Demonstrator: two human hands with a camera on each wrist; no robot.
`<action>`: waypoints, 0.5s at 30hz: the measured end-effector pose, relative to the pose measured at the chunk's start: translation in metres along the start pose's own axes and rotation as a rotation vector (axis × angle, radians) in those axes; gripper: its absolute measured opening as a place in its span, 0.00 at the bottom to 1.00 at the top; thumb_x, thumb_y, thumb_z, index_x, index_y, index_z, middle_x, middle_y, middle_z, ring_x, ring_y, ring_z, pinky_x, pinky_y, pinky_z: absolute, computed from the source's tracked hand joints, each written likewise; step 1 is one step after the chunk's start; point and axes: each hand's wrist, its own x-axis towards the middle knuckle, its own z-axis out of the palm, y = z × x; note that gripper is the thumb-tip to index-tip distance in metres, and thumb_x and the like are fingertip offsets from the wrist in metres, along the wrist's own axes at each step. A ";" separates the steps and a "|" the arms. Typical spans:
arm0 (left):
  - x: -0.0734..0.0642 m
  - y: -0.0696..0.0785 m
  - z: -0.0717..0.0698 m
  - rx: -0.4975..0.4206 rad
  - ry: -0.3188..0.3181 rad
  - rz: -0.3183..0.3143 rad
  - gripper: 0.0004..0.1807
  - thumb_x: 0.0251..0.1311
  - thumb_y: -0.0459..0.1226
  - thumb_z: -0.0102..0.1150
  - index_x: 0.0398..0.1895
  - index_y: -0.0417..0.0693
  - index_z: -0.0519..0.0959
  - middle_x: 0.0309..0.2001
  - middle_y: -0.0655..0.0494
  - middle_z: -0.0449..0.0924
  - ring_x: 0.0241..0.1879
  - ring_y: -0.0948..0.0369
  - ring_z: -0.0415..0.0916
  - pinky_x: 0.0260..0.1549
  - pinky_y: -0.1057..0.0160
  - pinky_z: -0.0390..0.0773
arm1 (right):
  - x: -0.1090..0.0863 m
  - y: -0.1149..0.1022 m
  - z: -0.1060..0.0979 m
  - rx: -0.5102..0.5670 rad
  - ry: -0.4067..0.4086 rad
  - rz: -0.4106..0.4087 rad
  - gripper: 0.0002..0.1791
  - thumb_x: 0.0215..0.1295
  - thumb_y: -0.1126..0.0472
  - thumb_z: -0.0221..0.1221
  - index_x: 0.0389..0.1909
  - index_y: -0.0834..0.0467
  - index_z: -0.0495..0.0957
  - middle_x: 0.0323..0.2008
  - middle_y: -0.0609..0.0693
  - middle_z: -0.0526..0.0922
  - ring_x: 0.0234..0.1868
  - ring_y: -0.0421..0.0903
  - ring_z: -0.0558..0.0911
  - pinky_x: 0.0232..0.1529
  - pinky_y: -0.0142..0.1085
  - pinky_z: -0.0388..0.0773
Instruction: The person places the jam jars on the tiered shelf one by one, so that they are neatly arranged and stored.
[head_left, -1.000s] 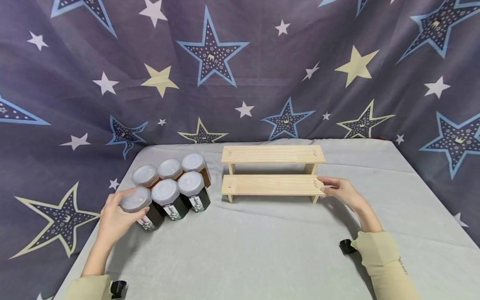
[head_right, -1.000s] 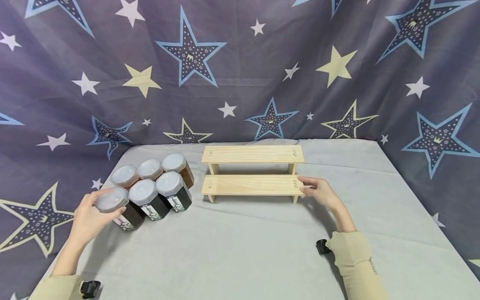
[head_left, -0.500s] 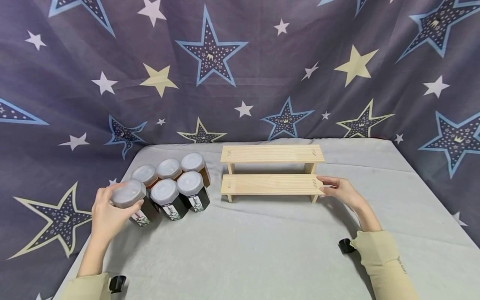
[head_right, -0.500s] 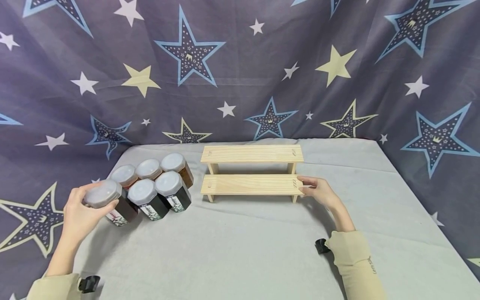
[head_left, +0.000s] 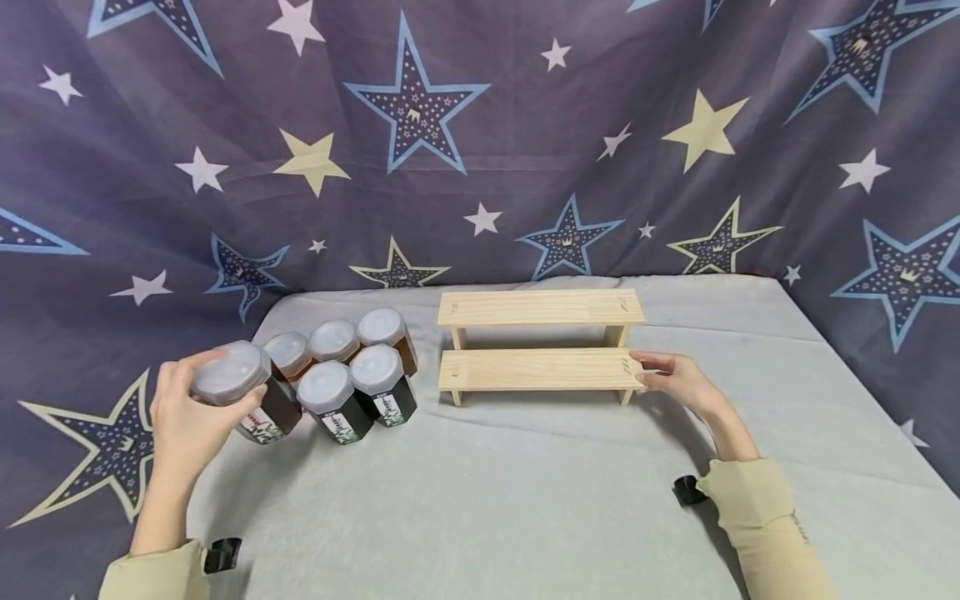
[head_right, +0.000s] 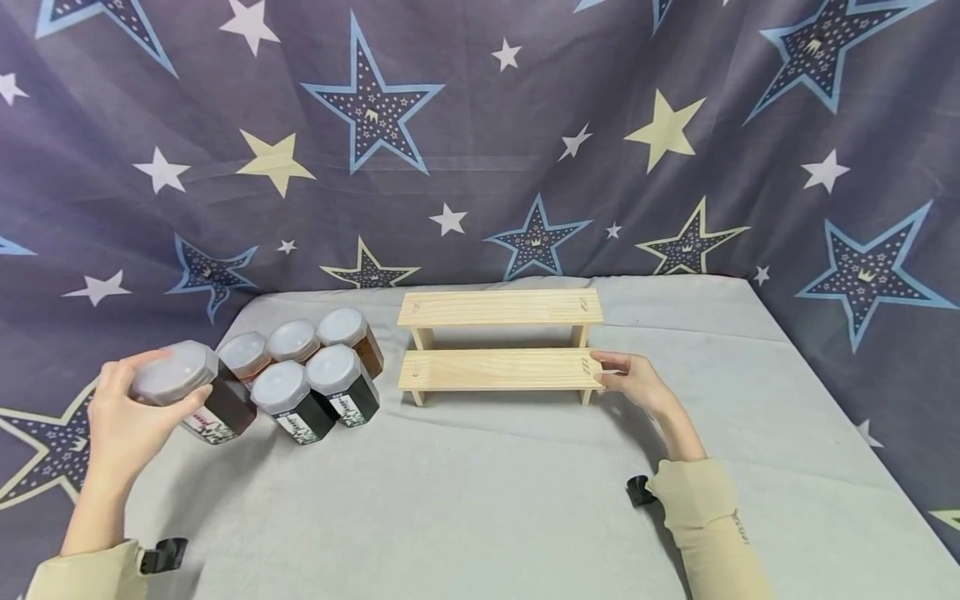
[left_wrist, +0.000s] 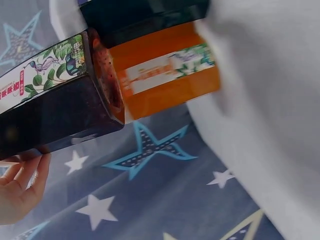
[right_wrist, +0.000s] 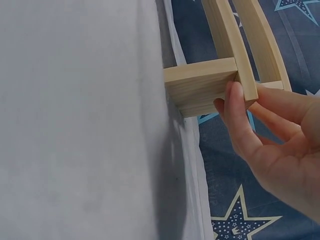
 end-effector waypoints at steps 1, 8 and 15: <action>0.002 0.002 -0.002 0.000 0.008 -0.001 0.32 0.25 0.29 0.70 0.44 0.39 0.75 0.33 0.71 0.60 0.37 0.73 0.58 0.36 0.61 0.57 | 0.000 -0.001 0.000 -0.002 -0.001 0.001 0.25 0.60 0.70 0.51 0.57 0.75 0.59 0.54 0.73 0.64 0.35 0.31 0.77 0.38 0.37 0.77; 0.018 0.017 -0.008 -0.006 0.016 -0.013 0.31 0.27 0.30 0.69 0.45 0.40 0.75 0.34 0.79 0.55 0.36 0.79 0.54 0.32 0.71 0.56 | 0.000 -0.002 0.001 -0.004 0.005 0.014 0.25 0.59 0.71 0.51 0.57 0.75 0.60 0.54 0.73 0.64 0.34 0.31 0.77 0.39 0.39 0.76; 0.032 0.033 -0.001 -0.012 0.000 0.005 0.30 0.28 0.31 0.70 0.44 0.41 0.74 0.34 0.79 0.54 0.36 0.77 0.55 0.34 0.72 0.56 | 0.000 -0.001 0.001 0.001 0.004 0.014 0.25 0.59 0.71 0.51 0.57 0.75 0.59 0.54 0.73 0.64 0.34 0.30 0.77 0.38 0.39 0.76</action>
